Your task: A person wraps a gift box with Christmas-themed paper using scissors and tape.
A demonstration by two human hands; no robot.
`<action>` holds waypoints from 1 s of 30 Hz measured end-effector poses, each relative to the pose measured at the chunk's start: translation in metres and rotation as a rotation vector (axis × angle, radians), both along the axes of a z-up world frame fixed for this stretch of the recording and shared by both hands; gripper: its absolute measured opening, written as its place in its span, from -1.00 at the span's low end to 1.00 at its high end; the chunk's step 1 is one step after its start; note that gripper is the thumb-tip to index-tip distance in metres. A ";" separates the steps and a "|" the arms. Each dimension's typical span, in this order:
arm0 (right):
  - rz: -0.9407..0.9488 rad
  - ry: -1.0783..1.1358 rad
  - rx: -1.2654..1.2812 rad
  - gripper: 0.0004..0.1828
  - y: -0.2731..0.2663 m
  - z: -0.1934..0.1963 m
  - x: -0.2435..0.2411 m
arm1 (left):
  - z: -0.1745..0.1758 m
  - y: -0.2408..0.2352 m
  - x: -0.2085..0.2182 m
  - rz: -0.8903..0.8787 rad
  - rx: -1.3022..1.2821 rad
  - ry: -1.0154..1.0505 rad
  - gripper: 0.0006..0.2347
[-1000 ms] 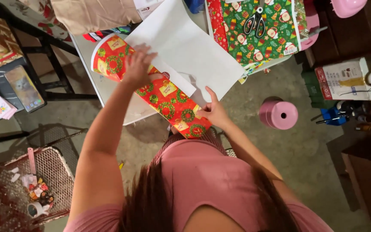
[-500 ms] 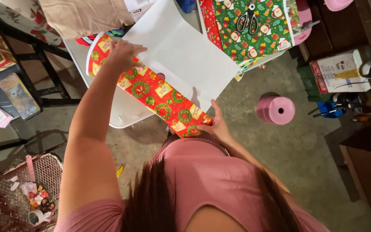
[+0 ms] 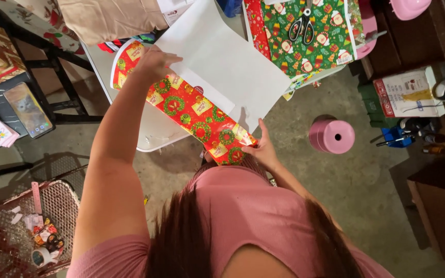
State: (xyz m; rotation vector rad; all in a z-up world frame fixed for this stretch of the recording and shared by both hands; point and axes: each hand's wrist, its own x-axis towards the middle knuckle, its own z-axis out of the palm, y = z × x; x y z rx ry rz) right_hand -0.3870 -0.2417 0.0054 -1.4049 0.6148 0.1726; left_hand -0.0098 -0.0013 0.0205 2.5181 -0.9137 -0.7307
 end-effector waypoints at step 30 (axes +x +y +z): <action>-0.069 0.003 0.051 0.21 -0.028 -0.022 0.004 | -0.029 -0.002 -0.001 -0.167 0.134 -0.262 -0.60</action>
